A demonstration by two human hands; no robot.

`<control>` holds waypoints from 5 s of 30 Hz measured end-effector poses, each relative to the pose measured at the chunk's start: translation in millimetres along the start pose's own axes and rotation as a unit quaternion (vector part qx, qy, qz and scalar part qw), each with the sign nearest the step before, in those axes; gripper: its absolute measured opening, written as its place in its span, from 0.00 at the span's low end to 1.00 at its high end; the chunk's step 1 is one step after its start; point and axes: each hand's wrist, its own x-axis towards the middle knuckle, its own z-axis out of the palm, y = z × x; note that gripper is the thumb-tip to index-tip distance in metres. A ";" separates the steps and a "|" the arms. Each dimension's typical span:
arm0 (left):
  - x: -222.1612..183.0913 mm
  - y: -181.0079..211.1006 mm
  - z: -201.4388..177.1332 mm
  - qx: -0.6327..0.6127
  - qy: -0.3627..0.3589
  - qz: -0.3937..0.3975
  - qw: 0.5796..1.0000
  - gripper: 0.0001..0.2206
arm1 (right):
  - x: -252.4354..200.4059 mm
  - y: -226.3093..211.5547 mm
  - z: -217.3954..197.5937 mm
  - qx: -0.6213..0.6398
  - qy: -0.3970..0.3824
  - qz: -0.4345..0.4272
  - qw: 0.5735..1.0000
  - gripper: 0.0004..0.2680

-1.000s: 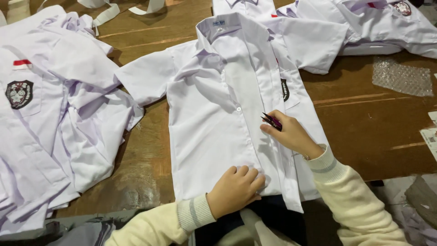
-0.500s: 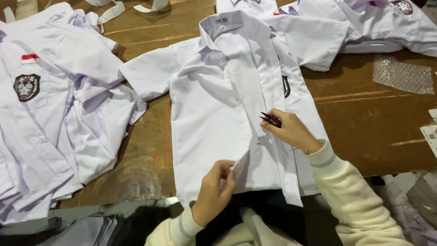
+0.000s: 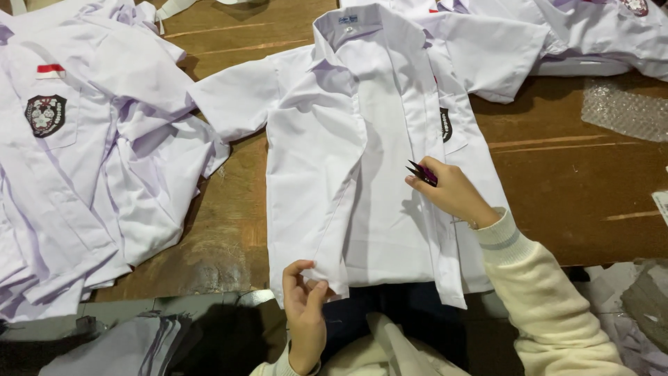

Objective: Trimming loose threads from a white shirt using snips and then folding the garment

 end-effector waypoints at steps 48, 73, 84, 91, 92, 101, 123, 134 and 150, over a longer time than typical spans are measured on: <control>455.3 93.4 -56.8 0.656 0.137 0.267 0.692 0.22 | 29.7 197.3 -95.8 -0.170 0.362 0.143 0.905 0.09; 413.6 149.0 -38.9 0.507 0.028 0.060 0.860 0.14 | -111.8 -26.8 105.1 -0.105 -0.018 -0.036 0.994 0.12; 447.2 148.1 -50.9 0.352 -0.015 0.167 0.921 0.06 | -138.0 -21.4 57.6 0.248 -0.080 0.186 0.947 0.14; 426.6 165.8 -31.7 0.350 -0.079 0.173 0.917 0.23 | -147.4 -38.3 59.4 0.027 -0.098 0.125 0.987 0.23; 431.2 163.9 -34.5 0.381 -0.114 0.196 0.896 0.32 | -146.9 -36.3 60.2 -0.027 -0.109 0.098 0.989 0.24; 380.0 201.3 -9.3 0.324 -0.212 0.161 0.908 0.45 | -143.1 -30.2 48.8 -0.217 -0.025 -0.002 0.976 0.23; 429.5 136.4 -3.7 0.581 0.160 0.284 0.745 0.33 | -26.1 -68.2 -46.4 -0.091 -0.075 -0.187 0.975 0.22; 484.9 39.9 130.1 0.601 -0.104 0.240 0.755 0.15 | 237.1 -5.7 -74.8 -0.115 0.278 -0.195 0.933 0.22; 470.3 18.9 186.1 0.529 -0.058 0.239 0.812 0.14 | 245.6 -56.8 6.9 -0.042 -0.011 -0.229 0.972 0.15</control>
